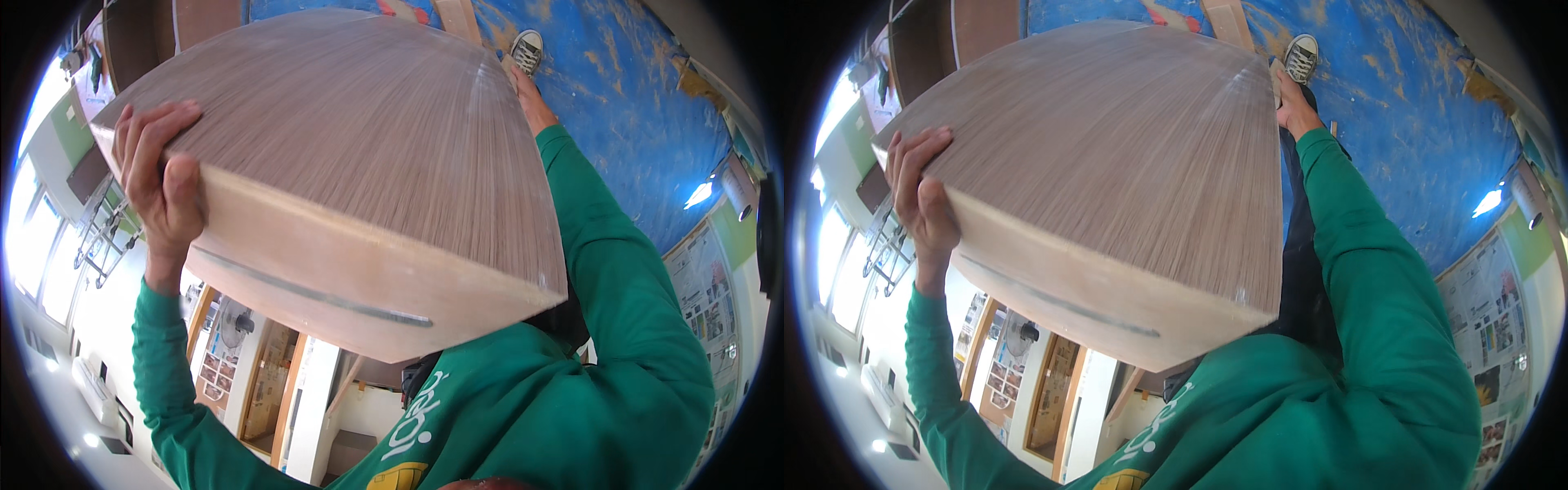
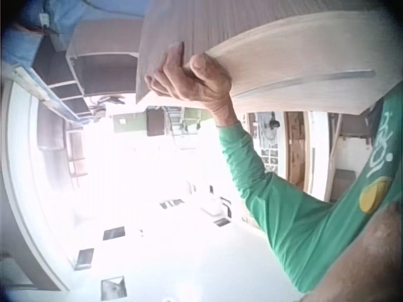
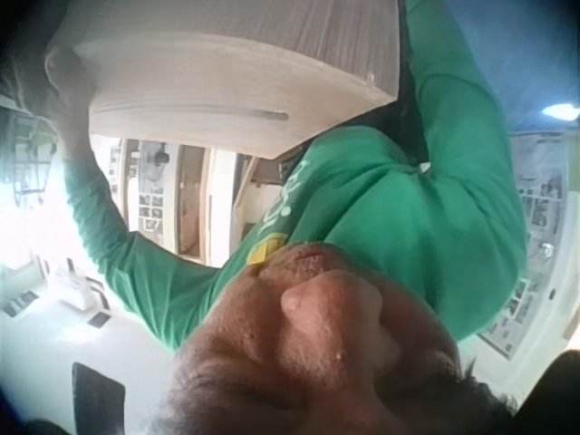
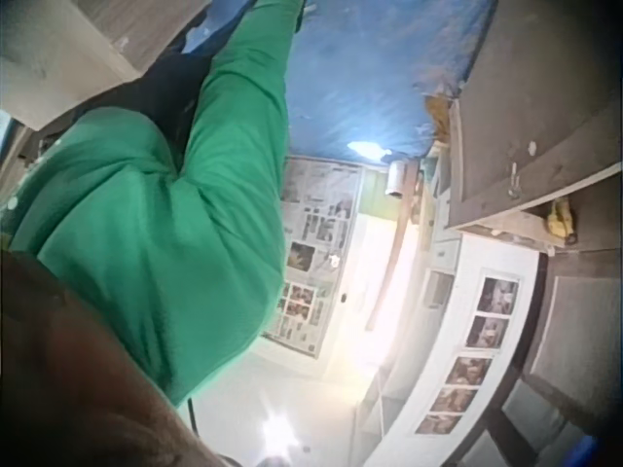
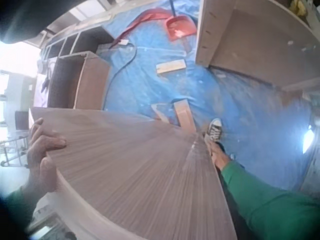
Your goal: The person assembles a wooden cabinet by attaching a side panel, sanding edges with a sanding block, and fitting a drawer front. They handle wooden panels, a sanding block, and a cordless drill in a workshop with blue floor protection.
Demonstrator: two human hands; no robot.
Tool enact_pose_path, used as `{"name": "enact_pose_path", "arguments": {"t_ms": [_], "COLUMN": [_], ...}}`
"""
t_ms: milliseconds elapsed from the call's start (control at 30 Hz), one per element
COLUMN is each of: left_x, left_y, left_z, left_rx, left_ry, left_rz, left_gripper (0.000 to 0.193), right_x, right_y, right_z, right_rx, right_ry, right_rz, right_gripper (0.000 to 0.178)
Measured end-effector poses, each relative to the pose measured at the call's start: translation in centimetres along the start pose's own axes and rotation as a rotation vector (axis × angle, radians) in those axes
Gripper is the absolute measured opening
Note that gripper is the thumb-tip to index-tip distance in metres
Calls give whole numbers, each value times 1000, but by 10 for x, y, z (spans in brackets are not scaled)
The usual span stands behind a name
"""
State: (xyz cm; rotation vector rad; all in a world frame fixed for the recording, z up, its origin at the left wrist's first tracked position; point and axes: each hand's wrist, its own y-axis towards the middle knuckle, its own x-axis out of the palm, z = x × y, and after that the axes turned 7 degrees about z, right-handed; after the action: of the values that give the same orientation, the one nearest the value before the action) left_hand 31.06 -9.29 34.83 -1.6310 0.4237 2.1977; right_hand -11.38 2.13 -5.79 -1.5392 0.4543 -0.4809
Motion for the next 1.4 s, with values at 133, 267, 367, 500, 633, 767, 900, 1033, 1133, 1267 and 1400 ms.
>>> {"name": "enact_pose_path", "arguments": {"t_ms": [133, 267, 367, 500, 633, 767, 900, 1033, 1133, 1267, 1400], "left_x": [-3, -8, -8, -7, -4, -5, -3, -8, -12, -16, -11], "left_y": [-3, -7, -14, -9, 1, 9, -7, -5, -8, -11, -11], "left_z": [-11, -23, -27, -19, -6, 4, 0, -8, -21, -16, -20], "left_rx": [4, 45, 25, 10, -22, -16, -30, -24, -2, -43, -22], "left_ry": [49, 82, 51, 66, 39, 64, 51, 52, 78, 101, 69], "left_rz": [-61, -92, -87, -111, -80, -89, -93, -117, -140, -124, -114], "left_gripper": [65, 66, 64, 66, 68, 64, 68, 68, 69, 72, 70], "right_x": [5, -2, 0, 14, 18, 16, 18, 7, -8, 1, 10], "right_y": [40, 107, 103, 49, -41, -139, -190, -35, 79, 121, 68], "right_z": [-7, -7, -11, -12, -7, 0, 1, -4, -3, -19, -19], "right_rx": [-36, -71, -13, -41, -33, -16, -80, 17, 52, 34, 21], "right_ry": [-4, -84, -91, -50, 57, 107, 65, 59, 124, 13, 26], "right_rz": [20, 100, 89, 90, 64, -49, -54, 12, -5, -65, -15], "right_gripper": [51, 50, 49, 47, 44, 43, 43, 45, 47, 42, 43]}}
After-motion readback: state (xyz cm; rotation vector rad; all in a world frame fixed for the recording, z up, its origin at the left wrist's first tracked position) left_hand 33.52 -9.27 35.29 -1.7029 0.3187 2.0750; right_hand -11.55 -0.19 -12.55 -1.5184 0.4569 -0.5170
